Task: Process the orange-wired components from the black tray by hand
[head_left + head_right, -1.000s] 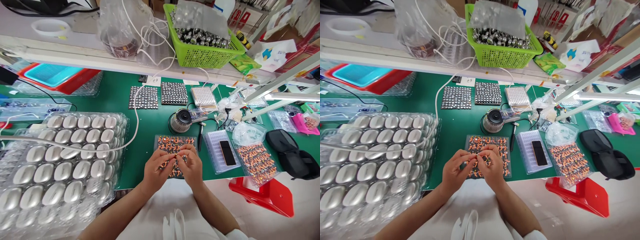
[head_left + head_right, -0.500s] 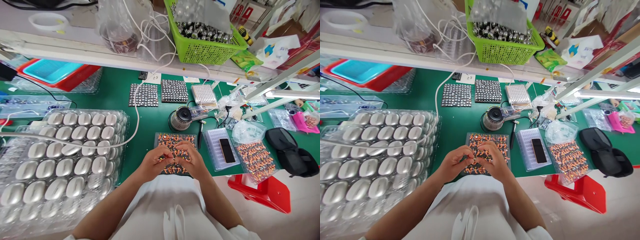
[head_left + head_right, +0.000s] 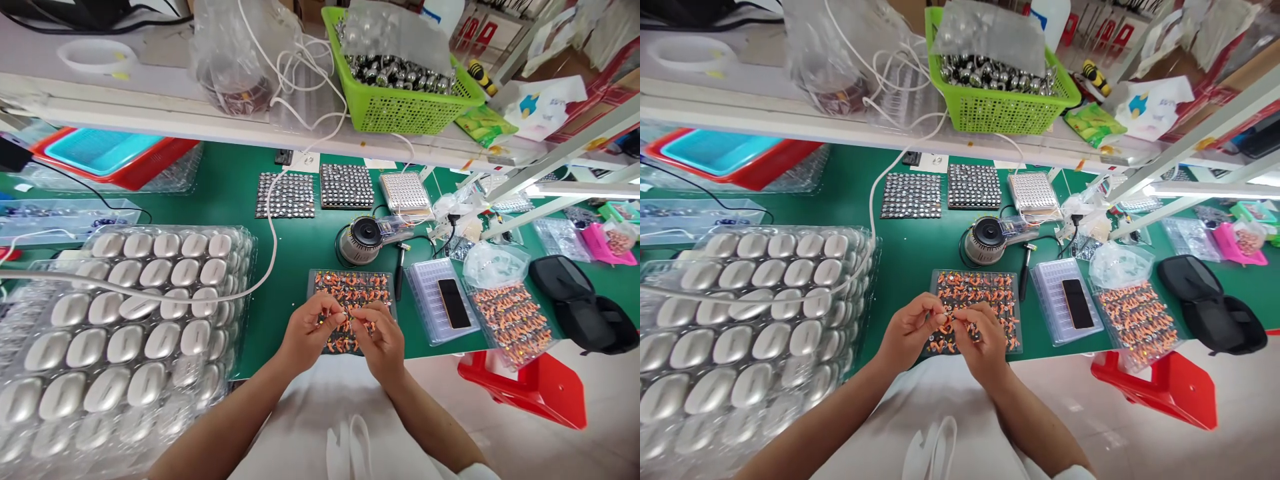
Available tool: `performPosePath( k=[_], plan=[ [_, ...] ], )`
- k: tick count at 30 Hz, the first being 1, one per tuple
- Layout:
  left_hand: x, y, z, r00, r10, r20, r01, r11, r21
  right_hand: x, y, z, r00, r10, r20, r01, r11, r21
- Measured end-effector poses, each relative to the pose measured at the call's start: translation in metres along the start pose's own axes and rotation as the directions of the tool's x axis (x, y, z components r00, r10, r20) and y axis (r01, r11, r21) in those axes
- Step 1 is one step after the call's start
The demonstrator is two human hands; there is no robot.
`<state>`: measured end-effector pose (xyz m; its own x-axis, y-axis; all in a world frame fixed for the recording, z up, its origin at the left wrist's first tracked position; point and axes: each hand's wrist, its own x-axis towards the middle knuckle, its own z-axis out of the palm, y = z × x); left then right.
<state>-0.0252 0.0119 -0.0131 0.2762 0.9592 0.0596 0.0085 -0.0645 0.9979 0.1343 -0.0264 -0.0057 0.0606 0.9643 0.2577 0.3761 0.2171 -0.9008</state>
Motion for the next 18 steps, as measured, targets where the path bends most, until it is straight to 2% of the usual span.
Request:
performPosePath(
  k=[4, 7, 11, 13, 16, 18],
  plan=[
    [0.001, -0.001, 0.001, 0.999, -0.044, 0.018, 0.044, 0.999, -0.003, 0.001, 0.002, 0.003, 1.000, 0.028, 0.009, -0.028, 0.999, 0.040],
    [0.003, -0.003, 0.001, 0.981, -0.189, 0.040, 0.190, 0.981, -0.042, 0.002, 0.007, 0.004, 0.997, 0.062, 0.035, -0.064, 0.996, 0.057],
    [0.004, -0.016, 0.006, 0.926, -0.366, 0.096, 0.377, 0.914, -0.149, -0.004, 0.024, 0.005, 0.980, 0.169, 0.105, -0.180, 0.978, 0.107],
    [0.004, -0.029, 0.011, 0.912, -0.392, 0.124, 0.402, 0.912, -0.074, -0.009, 0.038, 0.003, 0.963, 0.229, 0.140, -0.246, 0.961, 0.125],
    [0.012, -0.057, 0.023, 0.922, -0.376, 0.091, 0.352, 0.913, 0.204, -0.017, 0.067, -0.004, 0.908, 0.322, 0.269, -0.353, 0.933, 0.076],
    [0.024, -0.079, 0.033, 0.928, -0.362, 0.084, 0.309, 0.877, 0.367, -0.018, 0.091, -0.011, 0.865, 0.382, 0.325, -0.396, 0.918, -0.023]
  ],
)
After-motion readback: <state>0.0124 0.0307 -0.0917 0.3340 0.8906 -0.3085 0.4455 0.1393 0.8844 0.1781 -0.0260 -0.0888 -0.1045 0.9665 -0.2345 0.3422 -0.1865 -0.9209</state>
